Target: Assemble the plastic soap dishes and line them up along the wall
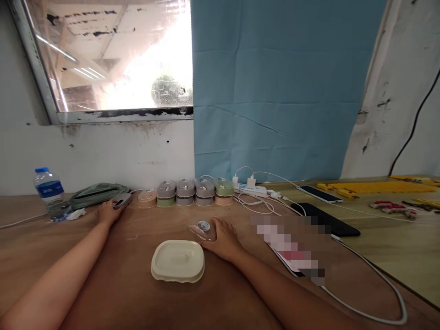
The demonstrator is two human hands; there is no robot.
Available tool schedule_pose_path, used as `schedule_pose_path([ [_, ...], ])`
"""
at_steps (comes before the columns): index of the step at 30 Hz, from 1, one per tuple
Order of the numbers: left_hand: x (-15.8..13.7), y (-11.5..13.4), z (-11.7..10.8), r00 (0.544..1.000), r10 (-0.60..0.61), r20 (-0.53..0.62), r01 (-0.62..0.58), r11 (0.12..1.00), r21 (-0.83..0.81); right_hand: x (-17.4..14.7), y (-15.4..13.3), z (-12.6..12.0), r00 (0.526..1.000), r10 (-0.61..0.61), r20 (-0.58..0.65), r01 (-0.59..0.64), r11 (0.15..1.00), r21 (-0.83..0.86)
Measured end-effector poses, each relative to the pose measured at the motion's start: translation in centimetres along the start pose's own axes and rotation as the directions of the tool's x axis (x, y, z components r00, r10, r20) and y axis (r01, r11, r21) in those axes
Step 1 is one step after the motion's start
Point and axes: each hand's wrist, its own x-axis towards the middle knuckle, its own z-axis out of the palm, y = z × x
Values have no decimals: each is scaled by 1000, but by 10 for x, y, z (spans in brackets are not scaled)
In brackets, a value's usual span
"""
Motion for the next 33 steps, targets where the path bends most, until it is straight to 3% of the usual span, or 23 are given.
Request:
schedule_pose_path([
  [9,-2,4,-3,998,15,-66,-18,999,-42,1,0,0,1000,22,-17,-22,999,24],
  [12,-21,24,-13,972,169,-165,-189,976,-112,4,0,1,996,74,-39,-69,990,121],
  [14,-45,46,-28,905,353,-238,-401,894,-199,6,-1,0,994,98,-45,-82,957,280],
  [16,-76,71,-48,796,546,-262,-603,751,-268,7,-2,-2,997,76,-30,-53,880,472],
  [17,-92,83,-60,712,652,-261,-702,651,-289,6,-3,-4,999,47,-19,-29,831,555],
  [20,-137,113,-97,396,887,-238,-897,317,-309,2,-7,-12,996,-82,20,43,702,711],
  [21,-149,119,-108,332,917,-222,-914,254,-316,-1,-9,-15,990,-134,37,63,675,736],
  [24,-171,122,-126,274,926,-259,-939,199,-280,-8,-17,-22,964,-250,84,102,647,756],
  [25,-175,119,-128,228,921,-315,-961,161,-223,-11,-20,-24,962,-258,88,108,657,746],
  [26,-178,115,-128,135,915,-380,-986,88,-138,-13,-23,-26,964,-251,85,111,673,731],
  [28,-181,107,-125,-162,885,-436,-987,-143,76,-15,-27,-28,975,-209,74,95,697,711],
  [29,-182,104,-122,-293,863,-412,-955,-247,162,-15,-29,-28,979,-188,75,80,700,710],
  [30,-184,102,-119,-375,852,-366,-925,-316,212,-15,-30,-29,982,-170,84,60,698,714],
  [31,-185,102,-116,-404,856,-322,-910,-342,233,-15,-30,-29,983,-153,99,35,692,721],
  [32,-187,102,-114,-388,876,-288,-915,-327,237,-15,-30,-29,984,-135,116,8,685,729],
  [33,-189,102,-112,-344,901,-263,-929,-285,236,-14,-30,-28,984,-116,137,-22,679,734],
])
